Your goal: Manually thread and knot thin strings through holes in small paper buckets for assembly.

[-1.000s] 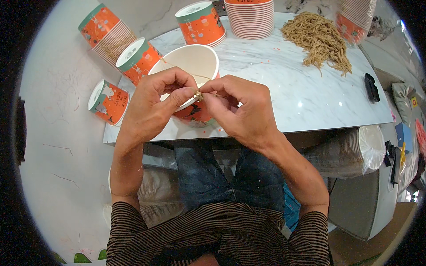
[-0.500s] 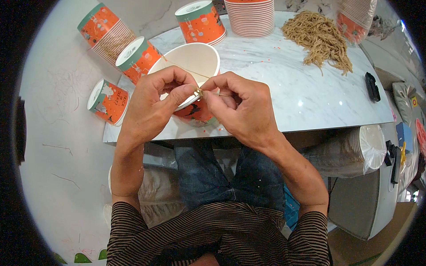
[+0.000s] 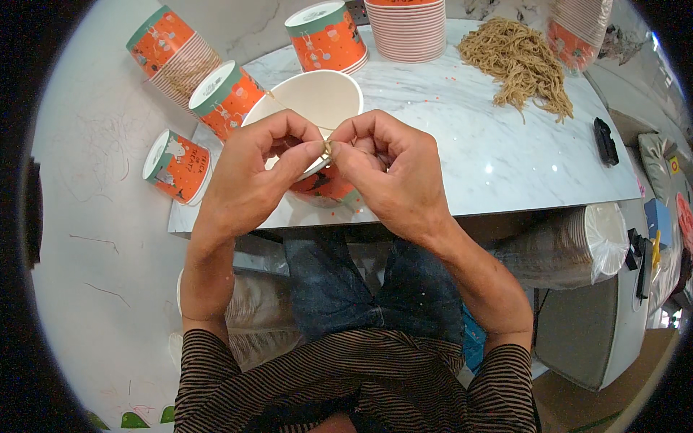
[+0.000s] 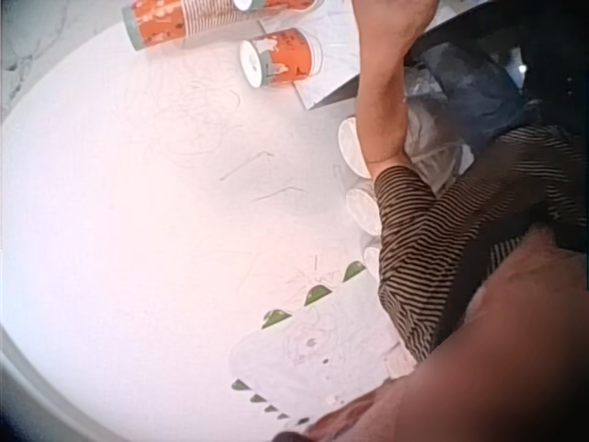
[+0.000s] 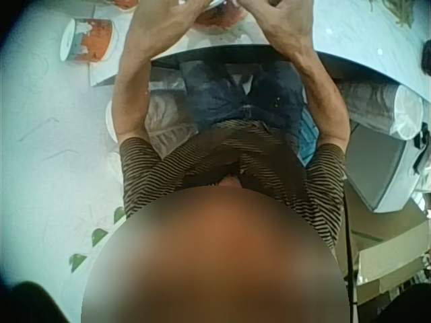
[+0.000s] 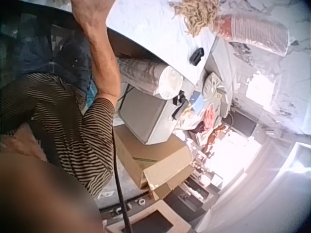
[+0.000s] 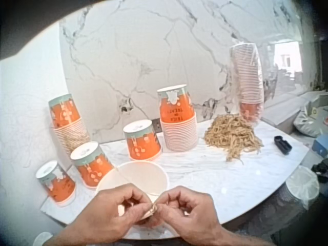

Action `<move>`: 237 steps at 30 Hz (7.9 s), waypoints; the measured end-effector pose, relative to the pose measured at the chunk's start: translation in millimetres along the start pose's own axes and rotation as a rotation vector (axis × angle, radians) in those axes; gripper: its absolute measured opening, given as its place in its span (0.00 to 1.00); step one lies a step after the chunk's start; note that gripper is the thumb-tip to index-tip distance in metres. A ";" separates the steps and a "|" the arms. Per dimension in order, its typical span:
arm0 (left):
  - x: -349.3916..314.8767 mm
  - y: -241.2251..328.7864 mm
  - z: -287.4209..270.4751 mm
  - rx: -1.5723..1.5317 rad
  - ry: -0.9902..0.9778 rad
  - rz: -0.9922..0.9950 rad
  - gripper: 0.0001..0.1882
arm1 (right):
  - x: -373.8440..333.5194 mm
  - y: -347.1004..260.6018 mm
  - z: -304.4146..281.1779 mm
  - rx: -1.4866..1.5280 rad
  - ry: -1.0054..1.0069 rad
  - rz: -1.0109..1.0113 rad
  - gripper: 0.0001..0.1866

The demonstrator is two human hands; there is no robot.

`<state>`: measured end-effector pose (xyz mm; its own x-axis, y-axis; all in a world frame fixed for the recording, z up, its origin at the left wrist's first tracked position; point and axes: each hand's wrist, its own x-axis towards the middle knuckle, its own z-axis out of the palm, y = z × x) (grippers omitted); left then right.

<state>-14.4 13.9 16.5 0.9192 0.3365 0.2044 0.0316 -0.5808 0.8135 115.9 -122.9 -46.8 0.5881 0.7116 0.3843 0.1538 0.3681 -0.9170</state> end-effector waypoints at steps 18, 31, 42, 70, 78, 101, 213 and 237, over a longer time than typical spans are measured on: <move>-2.0 4.2 14.8 0.073 0.253 0.083 0.03 | -4.5 3.5 6.5 -0.043 0.058 0.022 0.05; -2.9 3.7 18.6 0.016 0.321 0.114 0.08 | -6.4 5.5 12.8 -0.146 0.148 -0.099 0.04; 4.7 -2.2 8.4 -0.223 0.277 0.077 0.08 | -1.9 -0.3 6.6 0.115 0.057 0.073 0.05; -14.9 15.9 -6.1 0.359 0.198 0.084 0.11 | -3.5 6.1 1.3 0.277 0.038 0.196 0.07; -7.0 8.3 2.9 0.263 0.146 0.140 0.09 | -3.7 1.1 -2.2 0.260 -0.045 0.254 0.08; 15.5 7.1 -11.7 -0.162 -0.157 -0.127 0.09 | 27.4 -48.3 -34.9 -0.517 -0.464 -0.626 0.12; -8.8 -7.5 12.2 -0.062 0.257 0.143 0.05 | -4.2 -3.1 -7.9 -0.262 -0.032 -0.093 0.04; 4.4 -4.5 -24.1 -0.196 -0.245 -0.056 0.07 | 4.3 -6.8 -19.2 -0.491 -0.175 -0.469 0.12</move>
<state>-19.9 35.9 26.9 0.9861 0.1616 0.0380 0.0310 -0.4042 0.9141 132.7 -133.8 -41.0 0.2418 0.6447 0.7252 0.7255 0.3762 -0.5763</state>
